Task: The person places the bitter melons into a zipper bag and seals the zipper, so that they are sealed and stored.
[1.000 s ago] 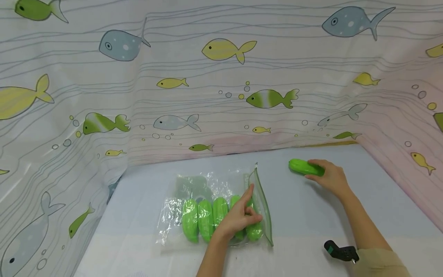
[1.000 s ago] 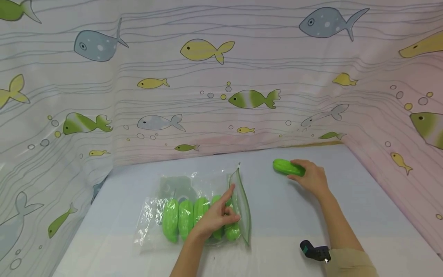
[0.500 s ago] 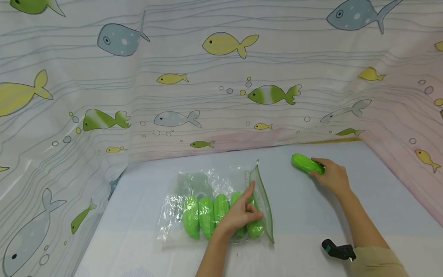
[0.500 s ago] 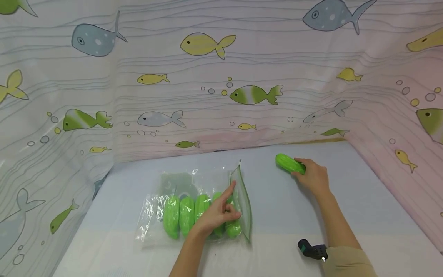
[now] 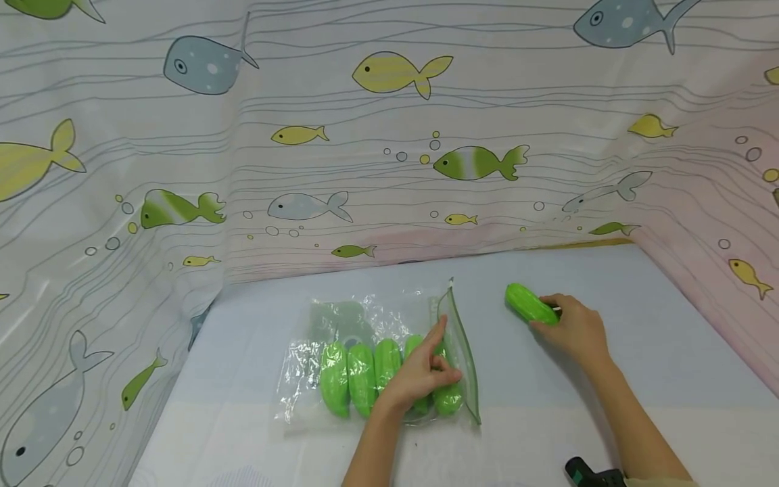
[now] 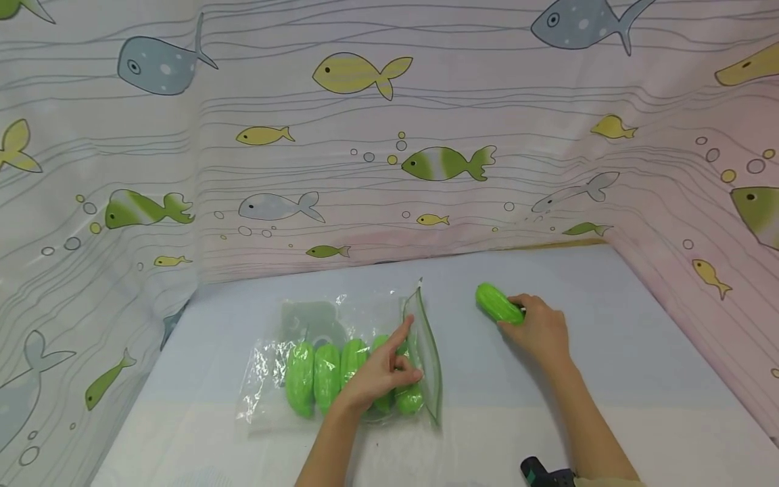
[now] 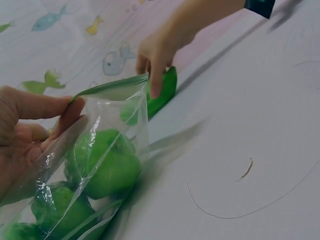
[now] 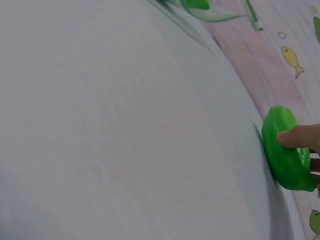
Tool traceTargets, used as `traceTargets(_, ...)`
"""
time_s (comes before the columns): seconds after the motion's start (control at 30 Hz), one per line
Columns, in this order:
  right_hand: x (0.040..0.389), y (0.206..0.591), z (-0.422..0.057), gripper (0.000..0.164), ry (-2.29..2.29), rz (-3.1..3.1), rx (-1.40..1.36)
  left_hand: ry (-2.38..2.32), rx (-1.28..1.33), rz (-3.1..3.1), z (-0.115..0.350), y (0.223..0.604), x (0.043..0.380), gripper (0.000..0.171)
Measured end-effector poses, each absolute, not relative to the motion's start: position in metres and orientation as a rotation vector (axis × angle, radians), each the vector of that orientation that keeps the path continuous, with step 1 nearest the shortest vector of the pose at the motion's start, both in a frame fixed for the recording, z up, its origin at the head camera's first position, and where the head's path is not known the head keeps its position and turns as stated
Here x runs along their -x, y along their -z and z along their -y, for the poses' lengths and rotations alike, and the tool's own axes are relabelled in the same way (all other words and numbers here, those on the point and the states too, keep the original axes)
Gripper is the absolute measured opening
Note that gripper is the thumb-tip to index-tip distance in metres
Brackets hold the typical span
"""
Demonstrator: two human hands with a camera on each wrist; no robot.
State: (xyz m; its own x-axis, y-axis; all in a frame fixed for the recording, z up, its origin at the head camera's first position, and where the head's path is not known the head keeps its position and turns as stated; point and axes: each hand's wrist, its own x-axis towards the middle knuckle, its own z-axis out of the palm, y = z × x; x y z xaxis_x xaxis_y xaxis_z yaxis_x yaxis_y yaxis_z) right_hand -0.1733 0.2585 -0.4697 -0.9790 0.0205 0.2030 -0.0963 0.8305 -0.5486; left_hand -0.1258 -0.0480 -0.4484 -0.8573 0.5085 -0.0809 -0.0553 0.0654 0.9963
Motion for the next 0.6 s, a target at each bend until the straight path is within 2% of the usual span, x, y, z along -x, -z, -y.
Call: traceTargets(0.6,0.142,0.453,-0.23,0.05,-0.821,2.943,-0.033,-1.834,-0.476,-1.941,0.048,0.451,0.127,0.098)
